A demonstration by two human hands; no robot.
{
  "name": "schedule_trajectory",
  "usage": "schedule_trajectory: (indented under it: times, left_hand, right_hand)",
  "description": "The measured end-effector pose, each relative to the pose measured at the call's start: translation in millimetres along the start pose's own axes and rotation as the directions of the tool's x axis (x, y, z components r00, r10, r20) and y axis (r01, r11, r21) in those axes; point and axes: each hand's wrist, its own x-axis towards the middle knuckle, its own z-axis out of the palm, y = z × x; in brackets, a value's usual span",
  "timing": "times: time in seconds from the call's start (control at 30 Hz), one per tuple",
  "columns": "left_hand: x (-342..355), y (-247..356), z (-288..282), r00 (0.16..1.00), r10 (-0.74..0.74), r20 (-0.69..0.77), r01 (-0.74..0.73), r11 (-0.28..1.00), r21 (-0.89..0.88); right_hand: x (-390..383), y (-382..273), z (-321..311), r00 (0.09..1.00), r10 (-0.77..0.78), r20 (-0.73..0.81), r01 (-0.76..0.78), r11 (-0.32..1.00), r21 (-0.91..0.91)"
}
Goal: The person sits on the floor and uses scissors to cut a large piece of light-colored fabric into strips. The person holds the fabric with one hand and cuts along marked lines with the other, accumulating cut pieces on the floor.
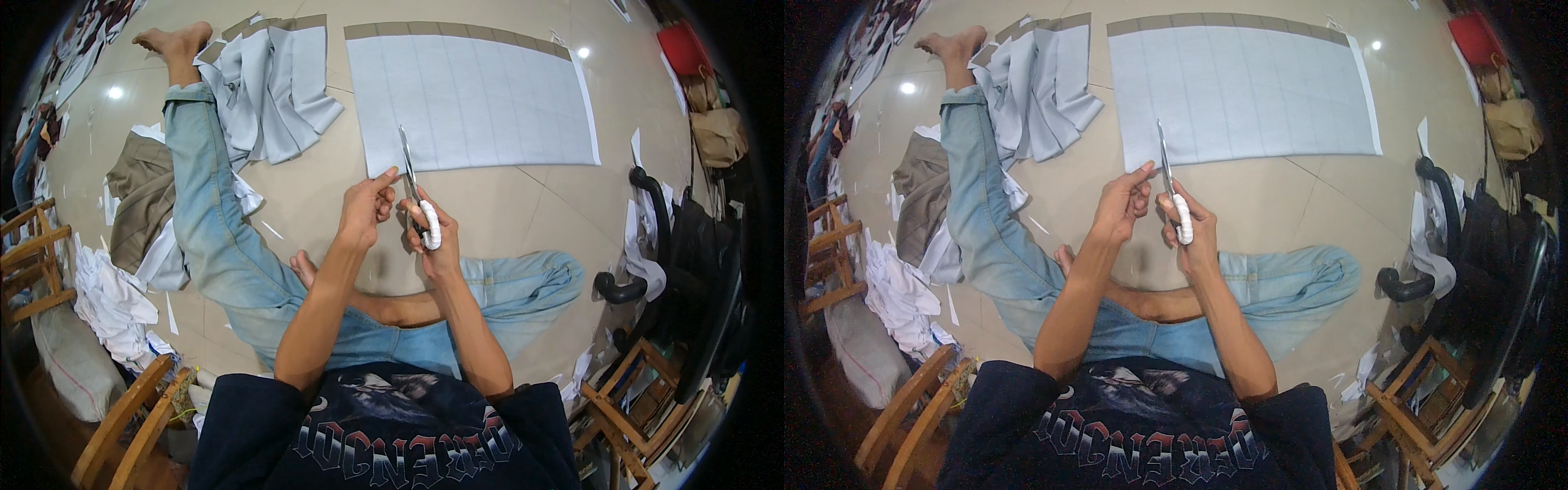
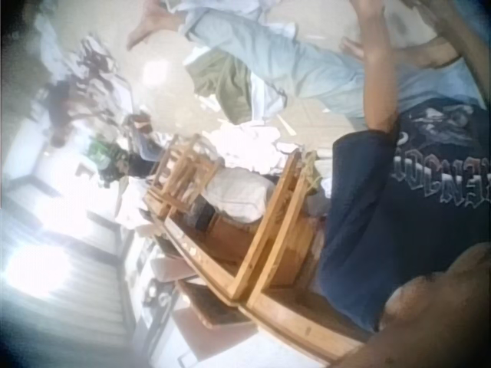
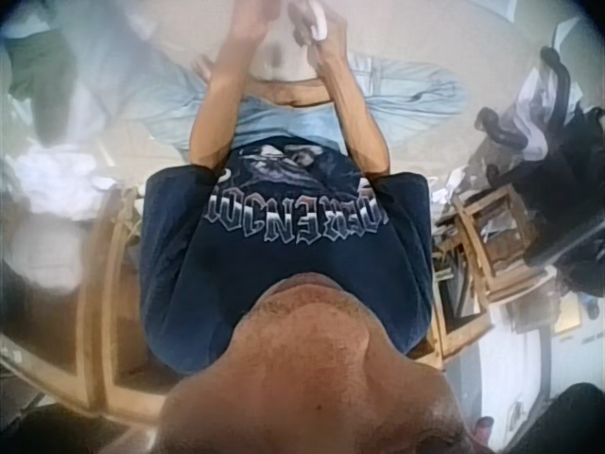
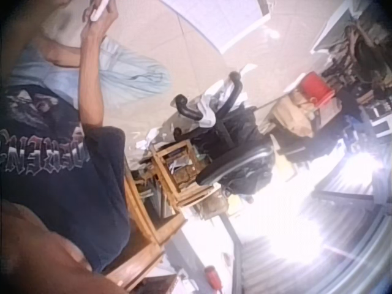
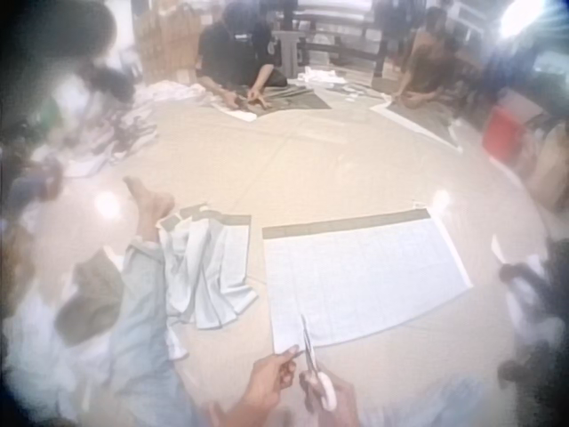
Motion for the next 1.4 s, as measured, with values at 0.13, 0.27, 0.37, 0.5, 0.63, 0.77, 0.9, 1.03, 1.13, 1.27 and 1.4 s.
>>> schedule_trajectory:
  times: [0.13,0.27,0.37,0.5,0.63,0.77,0.9,1.03,1.13,1.27,1.4]
  left_hand:
    - [-1.9,3.1,1.3,1.000,-0.006,0.026,0.006,1.000,-0.009]
    - [0.8,0.6,-1.1,1.000,-0.022,0.015,0.022,1.000,-0.009]
    - [0.2,0.4,-1.5,1.000,-0.011,0.019,0.012,1.000,-0.005]
    - [1.5,0.0,-1.9,1.000,-0.018,0.011,0.018,1.000,-0.008]
    - [1.5,-0.2,-0.6,1.000,-0.020,0.004,0.020,1.000,-0.006]
    - [0.5,1.1,-0.1,1.000,-0.020,-0.004,0.020,1.000,-0.005]
    - [0.8,1.2,-1.3,0.999,-0.039,0.018,0.039,0.999,-0.029]
    - [0.5,3.1,-4.4,0.997,-0.055,0.062,0.059,0.995,-0.075]
    - [1.1,8.4,-8.2,0.984,-0.094,0.153,0.117,0.981,-0.151]
    - [0.6,16.4,-13.9,0.966,-0.186,0.177,0.220,0.955,-0.197]
    - [0.6,17.3,-19.0,0.959,-0.202,0.200,0.245,0.944,-0.222]
  right_hand:
    - [8.0,3.5,3.5,1.000,-0.026,-0.003,0.026,0.999,-0.027]
    - [11.8,8.6,2.8,0.999,-0.042,-0.014,0.042,0.998,-0.037]
    - [15.4,7.8,3.6,0.999,-0.052,-0.001,0.052,0.998,-0.021]
    - [19.2,6.7,6.9,0.998,-0.063,0.007,0.063,0.997,-0.038]
    - [19.3,8.5,5.3,0.996,-0.080,0.031,0.082,0.993,-0.082]
    - [20.3,11.3,4.1,0.998,-0.067,0.015,0.068,0.996,-0.064]
    - [18.2,10.6,4.8,0.998,-0.061,0.019,0.062,0.996,-0.067]
    - [18.5,4.4,5.8,0.999,-0.039,0.005,0.040,0.994,-0.100]
    - [16.8,0.8,11.4,1.000,-0.014,-0.024,0.012,0.997,-0.077]
    - [20.3,-4.7,12.9,0.999,-0.026,-0.025,0.025,0.999,-0.024]
    - [35.9,-9.5,20.5,0.999,-0.042,-0.009,0.041,0.999,-0.030]
